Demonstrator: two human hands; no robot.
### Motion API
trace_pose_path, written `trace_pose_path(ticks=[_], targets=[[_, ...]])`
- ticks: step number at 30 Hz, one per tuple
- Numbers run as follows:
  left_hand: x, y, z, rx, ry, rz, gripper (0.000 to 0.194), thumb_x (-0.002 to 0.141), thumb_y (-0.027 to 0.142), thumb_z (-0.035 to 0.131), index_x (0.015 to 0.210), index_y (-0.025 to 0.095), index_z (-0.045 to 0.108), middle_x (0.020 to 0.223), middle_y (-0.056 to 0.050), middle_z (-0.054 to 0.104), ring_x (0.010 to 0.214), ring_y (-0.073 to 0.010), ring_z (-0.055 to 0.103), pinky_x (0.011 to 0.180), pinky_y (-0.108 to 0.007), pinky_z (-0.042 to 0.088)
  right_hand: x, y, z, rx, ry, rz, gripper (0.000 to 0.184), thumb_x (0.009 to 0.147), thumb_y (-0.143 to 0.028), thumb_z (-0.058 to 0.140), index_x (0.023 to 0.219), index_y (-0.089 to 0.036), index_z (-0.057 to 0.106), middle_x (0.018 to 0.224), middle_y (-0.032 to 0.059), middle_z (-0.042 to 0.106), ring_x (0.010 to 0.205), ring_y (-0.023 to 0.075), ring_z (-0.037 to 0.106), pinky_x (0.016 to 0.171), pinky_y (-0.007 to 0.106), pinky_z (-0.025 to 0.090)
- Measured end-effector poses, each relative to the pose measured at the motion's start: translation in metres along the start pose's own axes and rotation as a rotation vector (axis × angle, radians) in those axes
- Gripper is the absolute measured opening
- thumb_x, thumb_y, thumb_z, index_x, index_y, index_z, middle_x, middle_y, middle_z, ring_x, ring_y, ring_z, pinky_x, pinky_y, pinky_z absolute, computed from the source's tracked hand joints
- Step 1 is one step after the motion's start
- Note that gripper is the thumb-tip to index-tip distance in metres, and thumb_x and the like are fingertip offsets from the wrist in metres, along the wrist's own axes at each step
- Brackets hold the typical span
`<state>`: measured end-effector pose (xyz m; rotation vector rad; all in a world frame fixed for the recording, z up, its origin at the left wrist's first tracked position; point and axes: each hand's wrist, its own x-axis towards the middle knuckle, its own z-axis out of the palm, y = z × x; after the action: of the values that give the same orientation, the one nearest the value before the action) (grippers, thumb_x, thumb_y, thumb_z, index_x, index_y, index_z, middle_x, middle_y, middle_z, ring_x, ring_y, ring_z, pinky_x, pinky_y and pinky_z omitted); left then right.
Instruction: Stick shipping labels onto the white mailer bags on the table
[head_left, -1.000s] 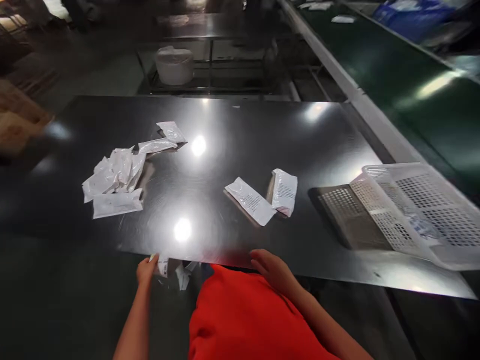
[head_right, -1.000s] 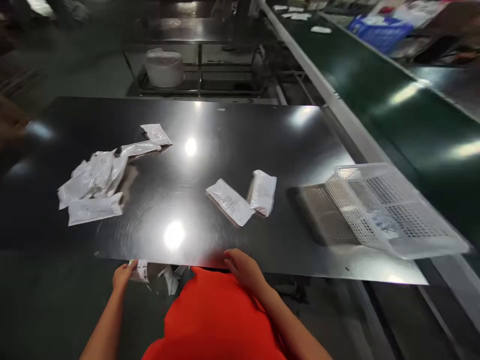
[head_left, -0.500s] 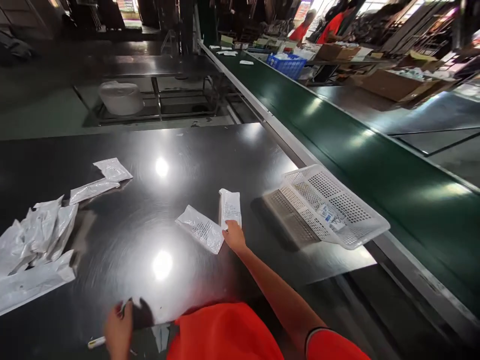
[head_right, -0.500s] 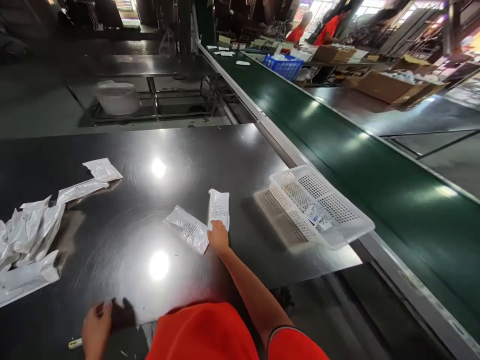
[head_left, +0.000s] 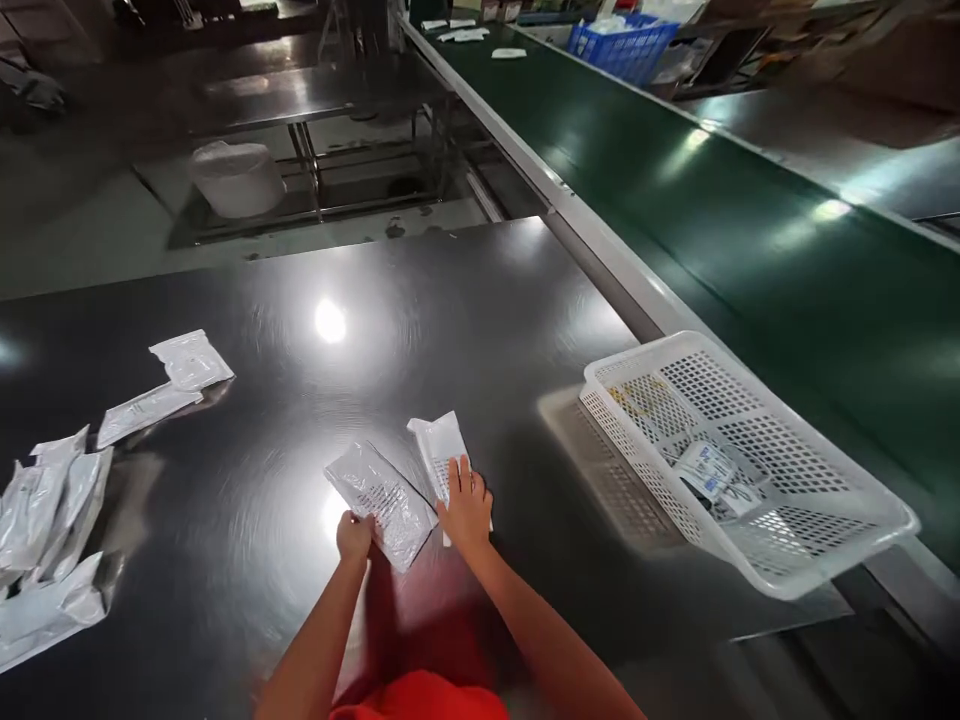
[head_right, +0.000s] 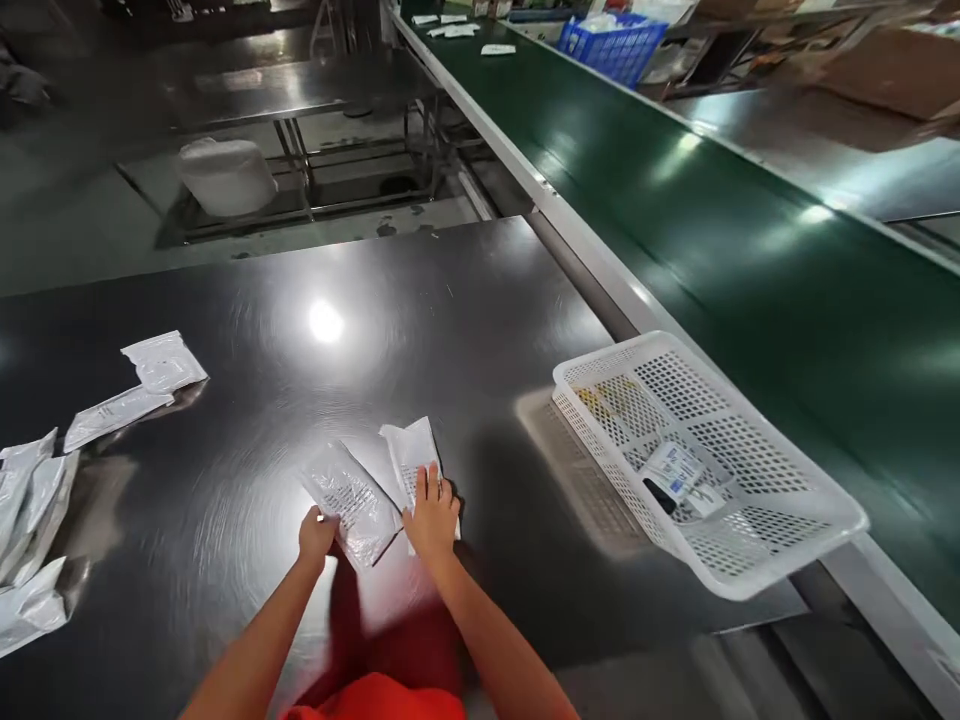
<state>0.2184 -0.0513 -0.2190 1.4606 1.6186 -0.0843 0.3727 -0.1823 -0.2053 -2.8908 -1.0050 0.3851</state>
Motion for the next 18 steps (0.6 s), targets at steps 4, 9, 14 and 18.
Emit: trace_pose_path(ticks=[4,9,14,18], targets=[[0.009,0.006,-0.017,0.276,0.051,0.15,0.017,0.092,0.025,0.055,0.102,0.013,0.062,0.086,-0.005,0.068,0.082,-0.0204,0.066,0.077,-0.039,0.053,-0.028,0.014,0.007,-0.008,0.033,-0.085,0.07,0.088,-0.046,0.052,0.149,-0.019,0.033,0.16,0.0117,0.021,0.127,0.0368,0.04,0.098,0.05,0.037],[-0.005,0.012,-0.024,0.497,0.211,0.424,0.066,0.091,0.036,0.05,0.145,0.005,0.031,0.149,-0.026,0.036,0.135,-0.0398,0.038,0.105,-0.056,0.036,0.003,0.012,0.012,0.003,0.138,-0.26,0.056,0.095,-0.041,0.039,0.149,-0.025,0.034,0.159,0.0074,0.026,0.145,0.0355,0.017,0.112,0.06,0.017],[0.009,0.02,0.004,0.718,0.282,0.893,0.061,0.094,0.036,0.045,0.149,0.013,0.031,0.158,-0.017,0.024,0.147,-0.0319,0.014,0.118,-0.055,0.018,0.048,-0.014,0.015,0.028,0.088,-0.427,0.06,0.095,-0.042,0.04,0.149,-0.017,0.033,0.157,0.0115,0.026,0.145,0.0351,0.018,0.114,0.063,0.011],[0.028,0.015,0.022,0.832,0.372,1.001,0.06,0.096,0.034,0.042,0.15,0.014,0.027,0.157,-0.018,0.027,0.147,-0.0353,0.014,0.114,-0.06,0.024,0.046,-0.032,0.022,0.003,0.091,-0.419,0.058,0.097,-0.038,0.035,0.149,-0.013,0.032,0.157,0.0138,0.026,0.145,0.0387,0.016,0.111,0.069,0.009]])
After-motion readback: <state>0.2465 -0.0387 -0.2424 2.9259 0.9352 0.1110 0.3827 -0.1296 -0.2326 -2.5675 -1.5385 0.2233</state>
